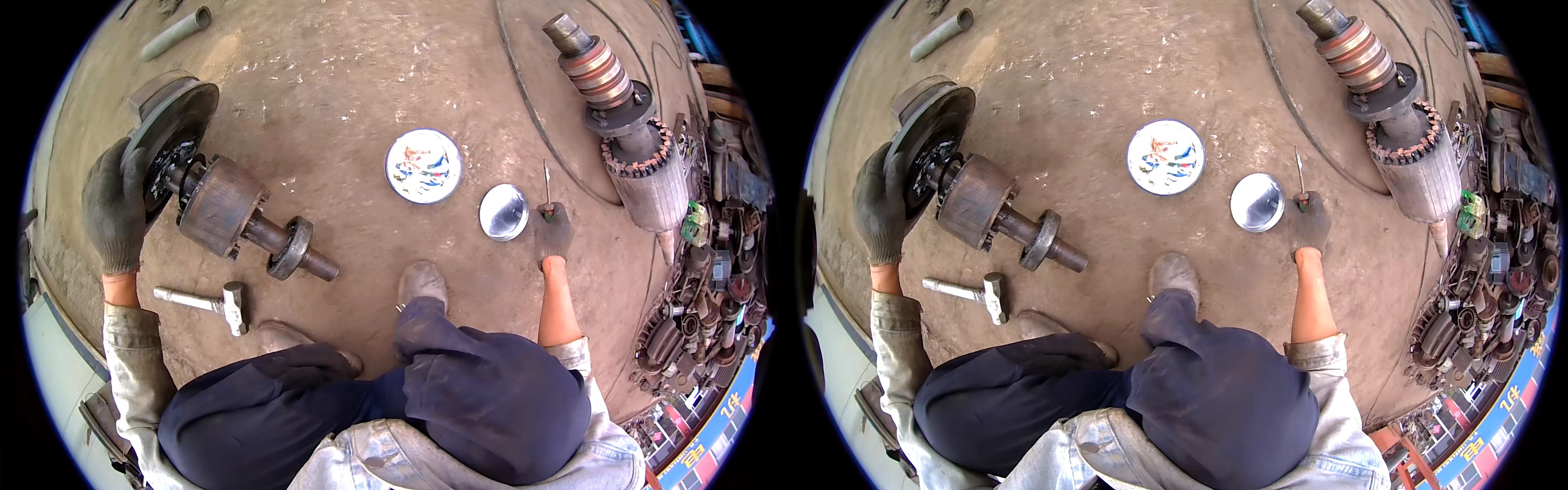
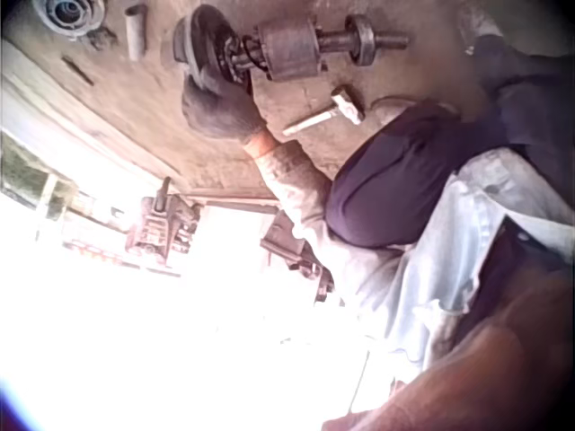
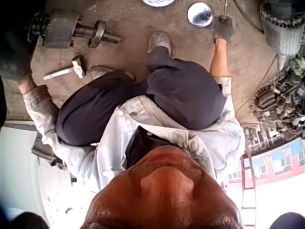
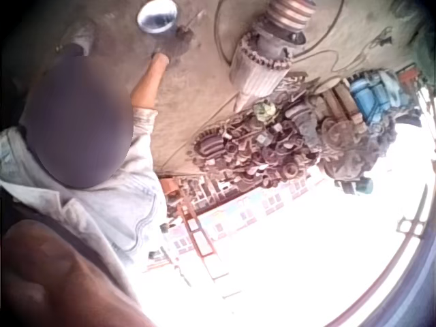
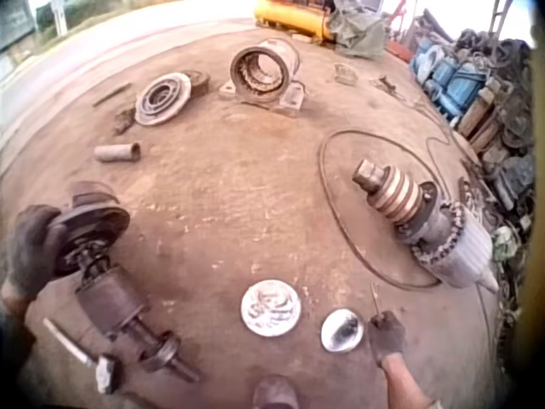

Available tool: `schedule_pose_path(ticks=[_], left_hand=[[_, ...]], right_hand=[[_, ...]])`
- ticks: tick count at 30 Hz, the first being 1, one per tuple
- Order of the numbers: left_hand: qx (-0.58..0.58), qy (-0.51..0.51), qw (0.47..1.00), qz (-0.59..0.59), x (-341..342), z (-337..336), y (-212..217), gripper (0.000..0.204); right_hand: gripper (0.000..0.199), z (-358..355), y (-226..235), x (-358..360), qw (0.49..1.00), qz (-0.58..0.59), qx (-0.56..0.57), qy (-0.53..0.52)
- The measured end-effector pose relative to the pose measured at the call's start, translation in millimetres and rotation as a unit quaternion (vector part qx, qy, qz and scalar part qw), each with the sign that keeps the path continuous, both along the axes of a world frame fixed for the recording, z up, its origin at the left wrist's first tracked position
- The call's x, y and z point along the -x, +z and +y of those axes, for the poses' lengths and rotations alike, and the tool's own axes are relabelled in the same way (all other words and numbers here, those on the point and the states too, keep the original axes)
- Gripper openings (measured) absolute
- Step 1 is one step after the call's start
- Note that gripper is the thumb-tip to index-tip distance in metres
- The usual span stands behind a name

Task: The person sits on the floor and applies grease to a mechanical assembly using a small brush. They then insert the assembly into a larger housing and secure it with a metal plate.

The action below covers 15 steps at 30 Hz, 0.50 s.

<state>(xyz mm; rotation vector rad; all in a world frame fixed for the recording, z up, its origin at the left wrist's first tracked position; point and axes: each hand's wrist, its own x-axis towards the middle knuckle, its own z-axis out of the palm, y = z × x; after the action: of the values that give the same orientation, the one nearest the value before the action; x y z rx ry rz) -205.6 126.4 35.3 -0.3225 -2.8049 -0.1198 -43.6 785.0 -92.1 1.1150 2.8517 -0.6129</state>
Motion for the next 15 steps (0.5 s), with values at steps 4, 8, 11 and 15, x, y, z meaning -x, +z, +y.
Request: schedule_pose_path(ticks=[4,8,11,15], left_hand=[[-0.05,0.026,0.998,-0.017,-2.3,-5.9,11.4,0.034],[-0.03,-0.01,0.999,0.023,-4.7,-23.3,20.8,0.03],[-0.038,-0.011,0.999,0.031,-6.3,-16.4,20.9,0.03],[-0.038,-0.004,0.999,0.034,-11.7,-27.4,18.6,0.031]], right_hand=[[0.026,-9.9,-12.5,-4.0,0.998,-0.038,-0.019,0.039],[0.016,-5.5,-17.8,-26.3,0.998,-0.017,-0.003,0.068],[0.012,-16.1,7.3,-30.7,0.993,0.083,0.062,0.053],[0.012,-62.5,44.0,-2.2,0.957,0.24,0.123,0.105]])
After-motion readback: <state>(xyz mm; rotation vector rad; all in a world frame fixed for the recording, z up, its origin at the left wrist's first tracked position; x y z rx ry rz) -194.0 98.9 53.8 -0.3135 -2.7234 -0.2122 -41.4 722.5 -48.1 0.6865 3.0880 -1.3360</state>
